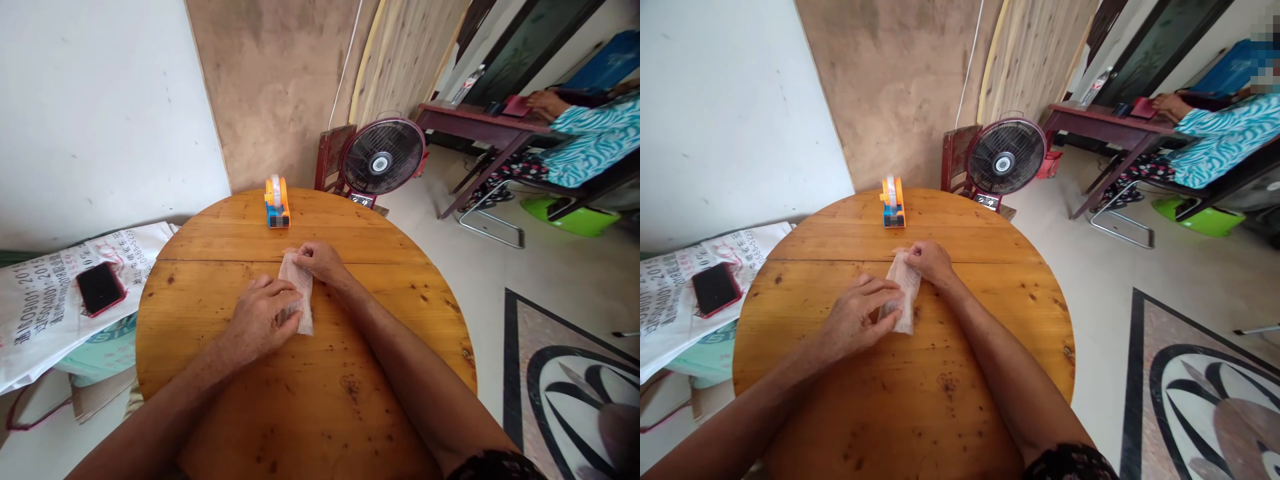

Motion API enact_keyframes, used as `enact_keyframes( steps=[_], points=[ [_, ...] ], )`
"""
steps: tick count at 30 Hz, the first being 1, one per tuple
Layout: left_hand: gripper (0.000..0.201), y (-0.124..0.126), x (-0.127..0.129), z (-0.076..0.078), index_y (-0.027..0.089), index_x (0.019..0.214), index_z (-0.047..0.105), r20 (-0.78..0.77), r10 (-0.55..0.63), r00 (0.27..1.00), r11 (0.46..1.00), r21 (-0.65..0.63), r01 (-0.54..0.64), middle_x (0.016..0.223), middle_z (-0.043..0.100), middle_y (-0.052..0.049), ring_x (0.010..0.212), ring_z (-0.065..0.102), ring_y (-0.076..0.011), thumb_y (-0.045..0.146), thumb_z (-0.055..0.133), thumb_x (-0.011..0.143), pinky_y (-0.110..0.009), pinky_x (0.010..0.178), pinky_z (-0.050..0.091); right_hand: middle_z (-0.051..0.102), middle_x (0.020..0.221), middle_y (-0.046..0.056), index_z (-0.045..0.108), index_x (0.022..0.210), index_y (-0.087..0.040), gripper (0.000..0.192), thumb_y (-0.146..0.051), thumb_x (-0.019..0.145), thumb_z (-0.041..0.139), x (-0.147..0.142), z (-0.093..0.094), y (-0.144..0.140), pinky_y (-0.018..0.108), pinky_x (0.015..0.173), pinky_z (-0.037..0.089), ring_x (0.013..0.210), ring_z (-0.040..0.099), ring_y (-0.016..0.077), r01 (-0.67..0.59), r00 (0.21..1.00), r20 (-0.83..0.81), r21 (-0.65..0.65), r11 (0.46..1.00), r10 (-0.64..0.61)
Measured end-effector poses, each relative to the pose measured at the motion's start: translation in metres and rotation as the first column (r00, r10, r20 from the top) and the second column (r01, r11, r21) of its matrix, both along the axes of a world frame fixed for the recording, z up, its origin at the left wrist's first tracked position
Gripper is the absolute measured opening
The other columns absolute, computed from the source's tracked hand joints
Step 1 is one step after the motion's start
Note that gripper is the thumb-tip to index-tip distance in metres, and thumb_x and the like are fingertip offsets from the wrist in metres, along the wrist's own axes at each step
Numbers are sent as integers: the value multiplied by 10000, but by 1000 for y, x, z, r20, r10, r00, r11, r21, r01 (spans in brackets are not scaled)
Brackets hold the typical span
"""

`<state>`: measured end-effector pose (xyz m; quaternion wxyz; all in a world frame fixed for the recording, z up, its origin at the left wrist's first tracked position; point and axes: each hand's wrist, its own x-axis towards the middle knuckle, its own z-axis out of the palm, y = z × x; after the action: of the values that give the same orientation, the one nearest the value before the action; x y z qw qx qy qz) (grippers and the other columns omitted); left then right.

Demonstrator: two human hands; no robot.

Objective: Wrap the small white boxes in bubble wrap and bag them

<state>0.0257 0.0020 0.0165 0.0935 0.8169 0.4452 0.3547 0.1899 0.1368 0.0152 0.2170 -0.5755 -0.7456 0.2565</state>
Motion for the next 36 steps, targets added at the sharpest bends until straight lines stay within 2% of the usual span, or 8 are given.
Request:
enact_keyframes(
  steps=[5,8,13,17,24,27,32,36],
  points=[
    [215,-4,1,0,216,1041,678,27,9,1000,985,-173,-4,1072,711,-47,781,647,-162,230,525,891,-281,673,495,535,594,-39,578,630,-180,140,-303,666,636,0,-2,4,234,549,323,595,473,116,-22,992,-129,-46,999,16],
    [235,-3,1,-1,208,1062,677,67,-5,998,969,-246,22,1036,708,-45,710,627,-138,229,524,884,-255,625,476,503,599,-50,534,642,-185,157,-321,671,607,-4,2,3,220,552,362,575,450,99,-53,970,-239,-72,996,35],
    [259,0,0,-4,216,1084,687,125,12,992,956,-293,26,977,704,-32,699,606,-135,245,551,866,-253,641,476,451,584,-59,480,642,-194,175,-323,682,592,-11,21,-5,211,523,349,543,401,83,-97,927,-372,-98,990,54],
    [272,-1,-1,-3,216,1101,683,124,29,992,945,-327,13,993,698,-33,689,595,-137,248,555,863,-267,654,478,478,574,-49,470,657,-197,191,-310,679,622,-7,43,-19,217,497,346,521,424,88,-202,866,-491,-183,962,88],
    [238,-3,-1,-1,211,1073,653,130,6,991,953,-301,34,1113,650,-47,783,609,-151,235,548,862,-279,708,486,468,627,-48,439,693,-205,279,-398,691,641,1,62,-49,221,541,331,579,417,95,-329,833,-512,-151,932,211],
    [221,-4,0,2,211,1055,619,74,73,995,947,-319,-46,1070,622,-45,744,596,-149,265,573,845,-289,690,486,465,649,-46,451,694,-199,288,-417,712,639,3,63,-55,227,563,327,604,416,96,-358,824,-497,-86,930,271],
    [304,-7,2,9,214,961,532,-57,334,941,878,-346,-332,1013,578,-40,849,605,-215,378,684,755,-339,712,496,464,658,-47,475,713,-198,284,-432,766,627,11,67,-68,230,573,334,603,420,96,-415,811,-480,-71,907,334],
    [547,-9,1,12,217,1223,478,-19,351,936,857,-395,-330,1138,574,-71,879,613,-225,384,697,751,-364,749,505,501,663,-33,481,720,-201,296,-457,820,591,15,69,-89,226,581,347,615,451,107,-432,830,-417,-62,900,370]
  ],
)
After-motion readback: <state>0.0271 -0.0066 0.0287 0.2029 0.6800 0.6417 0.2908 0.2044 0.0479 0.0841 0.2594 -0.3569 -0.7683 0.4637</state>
